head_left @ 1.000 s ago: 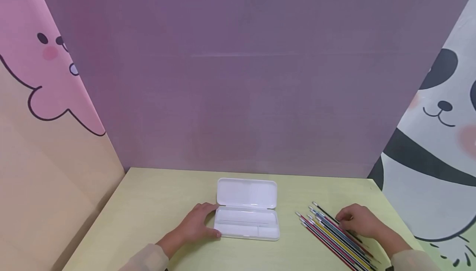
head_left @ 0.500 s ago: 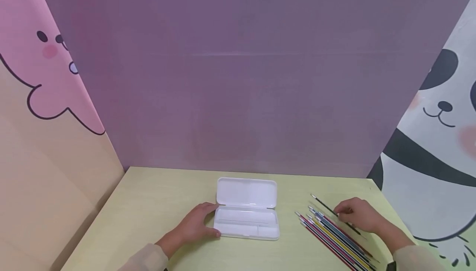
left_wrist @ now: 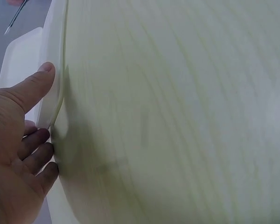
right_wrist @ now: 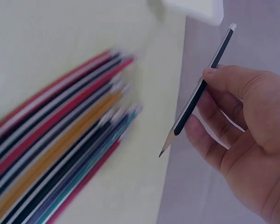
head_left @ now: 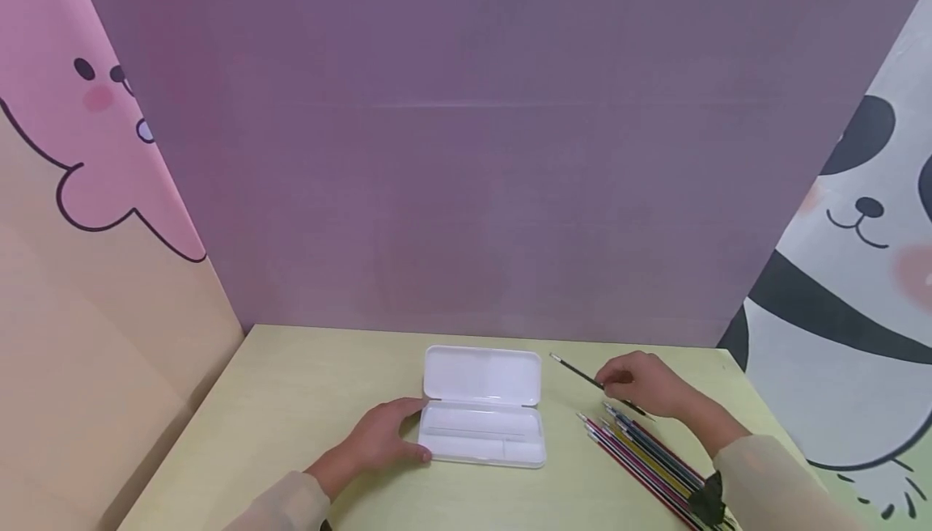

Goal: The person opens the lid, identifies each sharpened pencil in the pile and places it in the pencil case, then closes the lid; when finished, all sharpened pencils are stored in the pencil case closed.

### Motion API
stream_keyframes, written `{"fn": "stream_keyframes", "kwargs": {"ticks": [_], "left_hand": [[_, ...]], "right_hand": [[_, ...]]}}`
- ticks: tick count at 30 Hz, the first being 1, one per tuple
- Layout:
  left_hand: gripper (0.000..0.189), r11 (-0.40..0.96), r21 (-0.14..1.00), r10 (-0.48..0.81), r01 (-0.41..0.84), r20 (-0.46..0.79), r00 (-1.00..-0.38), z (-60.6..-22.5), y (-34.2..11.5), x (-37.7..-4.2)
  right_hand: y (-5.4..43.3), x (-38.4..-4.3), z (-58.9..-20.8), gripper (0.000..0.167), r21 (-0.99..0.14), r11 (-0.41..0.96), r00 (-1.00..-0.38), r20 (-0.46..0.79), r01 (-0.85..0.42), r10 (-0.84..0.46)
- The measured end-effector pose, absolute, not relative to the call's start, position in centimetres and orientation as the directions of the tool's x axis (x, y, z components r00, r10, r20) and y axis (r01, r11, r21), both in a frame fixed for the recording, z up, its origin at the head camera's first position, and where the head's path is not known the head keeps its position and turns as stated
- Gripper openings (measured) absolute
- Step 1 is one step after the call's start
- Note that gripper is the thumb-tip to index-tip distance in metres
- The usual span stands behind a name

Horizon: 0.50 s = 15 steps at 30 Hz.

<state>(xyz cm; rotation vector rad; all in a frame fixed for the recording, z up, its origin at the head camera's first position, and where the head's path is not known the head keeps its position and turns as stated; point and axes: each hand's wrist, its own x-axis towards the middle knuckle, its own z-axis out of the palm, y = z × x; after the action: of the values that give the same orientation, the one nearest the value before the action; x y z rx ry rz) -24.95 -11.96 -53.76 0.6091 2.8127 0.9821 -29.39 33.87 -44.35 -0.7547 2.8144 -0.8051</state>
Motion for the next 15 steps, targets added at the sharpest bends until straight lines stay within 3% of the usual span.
{"fn": "stream_keyframes", "kwargs": {"ticks": [15], "left_hand": [[0.094,0.734,0.609,0.38,0.3,-0.003,-0.925,-53.8,-11.8,-25.2]], "right_hand": [[24.2,-31.3,-44.4,0.014,-0.61,0.654,-0.816,-0.021,-0.447,-0.578]]}}
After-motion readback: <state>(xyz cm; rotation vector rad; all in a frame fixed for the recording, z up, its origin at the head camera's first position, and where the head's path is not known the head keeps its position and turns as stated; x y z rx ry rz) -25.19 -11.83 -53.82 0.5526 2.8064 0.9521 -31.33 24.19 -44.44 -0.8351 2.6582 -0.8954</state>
